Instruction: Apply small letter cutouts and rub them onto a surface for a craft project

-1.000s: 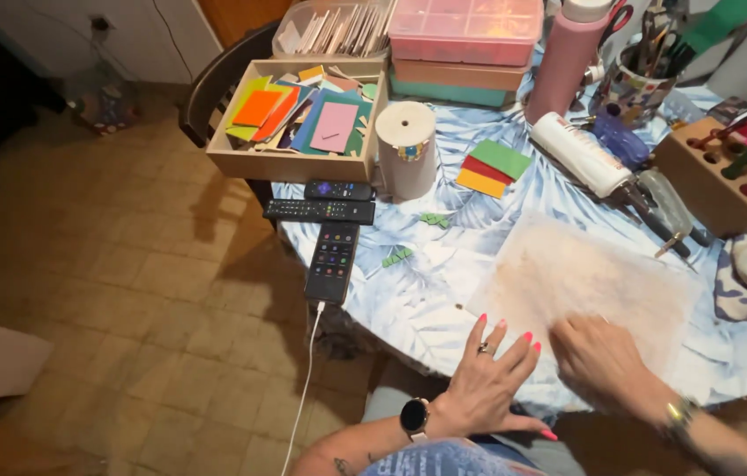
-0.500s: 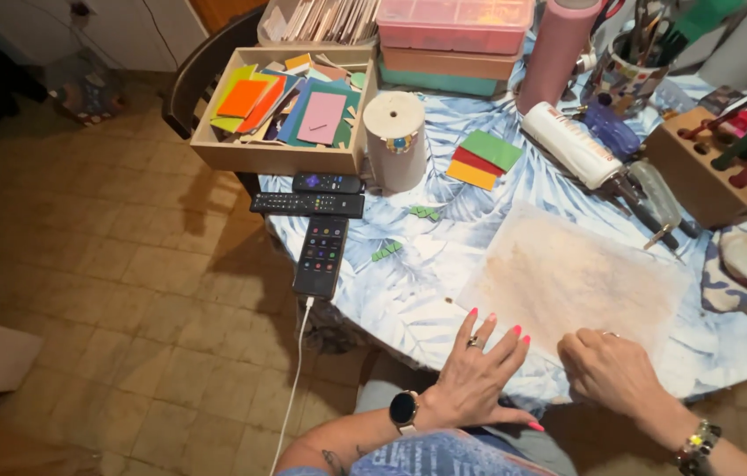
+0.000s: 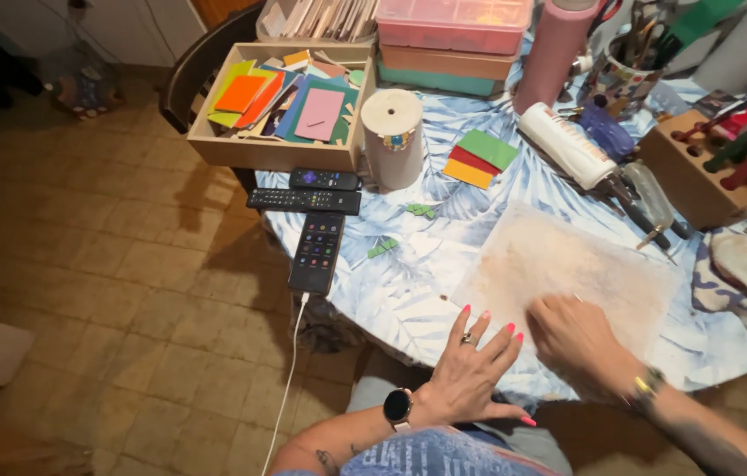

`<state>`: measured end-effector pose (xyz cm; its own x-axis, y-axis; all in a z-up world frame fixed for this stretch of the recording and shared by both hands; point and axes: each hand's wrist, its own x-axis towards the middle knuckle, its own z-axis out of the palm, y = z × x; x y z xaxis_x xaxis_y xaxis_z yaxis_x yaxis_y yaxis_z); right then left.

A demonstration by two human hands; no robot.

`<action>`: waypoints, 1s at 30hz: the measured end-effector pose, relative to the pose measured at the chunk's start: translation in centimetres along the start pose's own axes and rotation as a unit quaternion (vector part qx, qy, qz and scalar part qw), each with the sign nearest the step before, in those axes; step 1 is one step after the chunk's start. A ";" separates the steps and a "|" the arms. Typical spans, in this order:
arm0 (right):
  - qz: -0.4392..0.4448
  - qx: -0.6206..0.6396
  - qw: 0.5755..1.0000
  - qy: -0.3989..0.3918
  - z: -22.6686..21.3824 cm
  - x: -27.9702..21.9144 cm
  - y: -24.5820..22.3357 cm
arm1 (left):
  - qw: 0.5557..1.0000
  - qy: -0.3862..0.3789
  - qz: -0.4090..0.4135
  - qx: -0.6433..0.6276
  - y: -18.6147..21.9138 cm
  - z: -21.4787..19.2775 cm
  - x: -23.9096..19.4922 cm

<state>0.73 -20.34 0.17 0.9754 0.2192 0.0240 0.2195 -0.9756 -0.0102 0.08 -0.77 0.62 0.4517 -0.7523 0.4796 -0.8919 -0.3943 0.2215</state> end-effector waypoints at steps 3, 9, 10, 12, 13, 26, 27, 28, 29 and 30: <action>0.041 -0.052 0.998 0.004 2.5 -4.3 1.4 | 1.000 0.007 0.005 0.028 -0.1 -0.3 0.2; 0.039 0.021 0.999 0.005 1.1 2.4 -0.2 | 0.999 -0.014 0.006 0.028 -0.1 0.1 -0.1; 0.044 0.020 0.999 0.004 1.1 4.3 -0.5 | 1.000 -0.015 0.009 0.025 0.0 0.2 -0.2; 0.033 0.001 0.999 -0.022 1.0 8.5 -0.7 | 0.999 -0.023 0.004 0.048 0.0 0.2 0.0; 0.038 -0.003 0.999 -0.019 1.1 8.6 -0.3 | 0.999 -0.020 0.011 0.047 0.0 0.2 0.4; 0.119 0.088 0.982 -0.117 -3.4 -3.5 1.7 | 1.000 -0.011 -0.022 0.012 -0.1 -0.7 1.2; 0.128 0.162 0.978 0.010 -3.1 -3.2 2.0 | 0.998 0.006 -0.052 -0.045 -0.1 -0.8 1.6; 0.135 0.166 0.977 -0.001 -3.6 -2.7 1.3 | 0.997 -0.004 -0.055 -0.056 -0.2 -1.6 2.2; 0.109 0.240 0.961 0.086 -3.9 -2.0 0.7 | 0.995 0.042 -0.069 -0.061 -0.4 -2.3 2.8; 0.083 0.308 0.931 0.177 -4.2 -1.2 0.1 | 0.991 0.088 -0.081 -0.063 -0.9 -2.9 3.6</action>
<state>-0.46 -20.80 4.32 0.9527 -0.0600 0.2978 0.1423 -0.7780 -0.6120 2.41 -1.59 4.61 0.5877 -0.5770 0.5672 -0.8091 -0.4250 0.4060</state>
